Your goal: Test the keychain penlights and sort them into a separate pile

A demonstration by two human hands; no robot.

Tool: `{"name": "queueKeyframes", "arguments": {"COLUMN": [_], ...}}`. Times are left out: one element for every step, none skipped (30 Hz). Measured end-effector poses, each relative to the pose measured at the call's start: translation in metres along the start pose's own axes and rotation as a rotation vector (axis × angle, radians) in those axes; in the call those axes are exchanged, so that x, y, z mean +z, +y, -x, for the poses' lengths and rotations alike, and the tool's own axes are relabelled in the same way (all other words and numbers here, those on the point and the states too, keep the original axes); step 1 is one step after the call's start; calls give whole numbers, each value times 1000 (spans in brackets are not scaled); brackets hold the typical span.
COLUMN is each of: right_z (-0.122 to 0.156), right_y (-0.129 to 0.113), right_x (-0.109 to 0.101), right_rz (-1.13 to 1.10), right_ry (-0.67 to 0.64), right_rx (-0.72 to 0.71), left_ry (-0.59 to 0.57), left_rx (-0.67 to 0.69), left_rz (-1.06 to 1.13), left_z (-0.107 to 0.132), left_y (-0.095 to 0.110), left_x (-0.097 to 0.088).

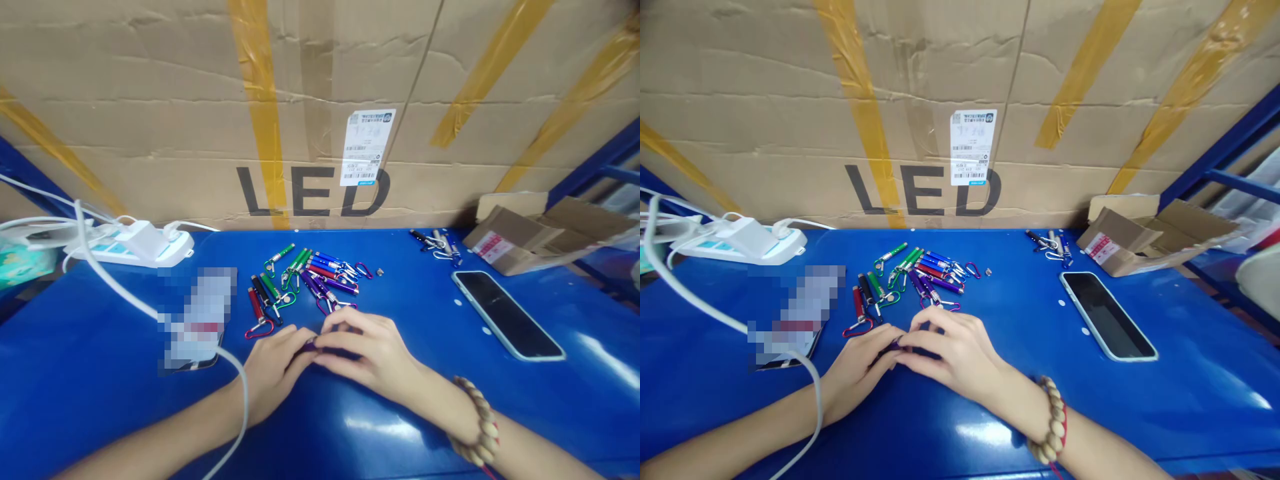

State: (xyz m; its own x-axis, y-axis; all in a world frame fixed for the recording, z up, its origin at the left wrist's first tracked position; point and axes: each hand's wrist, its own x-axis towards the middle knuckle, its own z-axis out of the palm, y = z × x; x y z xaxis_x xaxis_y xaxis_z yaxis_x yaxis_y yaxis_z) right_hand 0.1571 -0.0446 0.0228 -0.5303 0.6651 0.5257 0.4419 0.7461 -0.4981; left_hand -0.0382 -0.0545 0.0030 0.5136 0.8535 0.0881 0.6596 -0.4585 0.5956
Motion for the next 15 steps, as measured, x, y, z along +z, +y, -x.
{"name": "queueKeyframes", "arguments": {"right_z": [0,0,0,0,0,0,0,-1,-1,-2,-2,-2,-3,-3,-3], "right_y": [-1,-1,-1,-1,0,1,3,6,9,14,18,24,29,35,39], "right_x": [-1,-2,-2,-3,-4,-4,-5,-6,-8,-9,-11,-13,-15,-17,-18], "right_rz": [56,88,94,76,39,-13,-71,-121,-150,-143,-98,-19,79,174,253], "right_ry": [-24,-46,-63,-79,-88,-82,-62,-25,18,57,76,78,60,28,-7], "right_rx": [-39,-55,-57,-59,-60,-56,-38,-4,49,113,176,222,243,242,229], "left_ry": [7,19,34,49,61,71,81,89,96,99,101,101,97,92,87], "left_rx": [22,51,86,124,157,176,176,157,120,77,37,12,1,4,13], "left_rz": [6,5,-4,-18,-31,-40,-41,-32,-14,10,34,57,76,91,100], "left_z": [0,0,0,0,0,-1,-1,-2,-2,-2,-2,-2,-2,-2,-1], "left_y": [-1,-1,-2,-3,-3,-3,-2,-2,-1,-1,0,1,2,3,4], "left_x": [0,1,1,1,1,1,1,1,1,1,1,1,1,1,1]}}
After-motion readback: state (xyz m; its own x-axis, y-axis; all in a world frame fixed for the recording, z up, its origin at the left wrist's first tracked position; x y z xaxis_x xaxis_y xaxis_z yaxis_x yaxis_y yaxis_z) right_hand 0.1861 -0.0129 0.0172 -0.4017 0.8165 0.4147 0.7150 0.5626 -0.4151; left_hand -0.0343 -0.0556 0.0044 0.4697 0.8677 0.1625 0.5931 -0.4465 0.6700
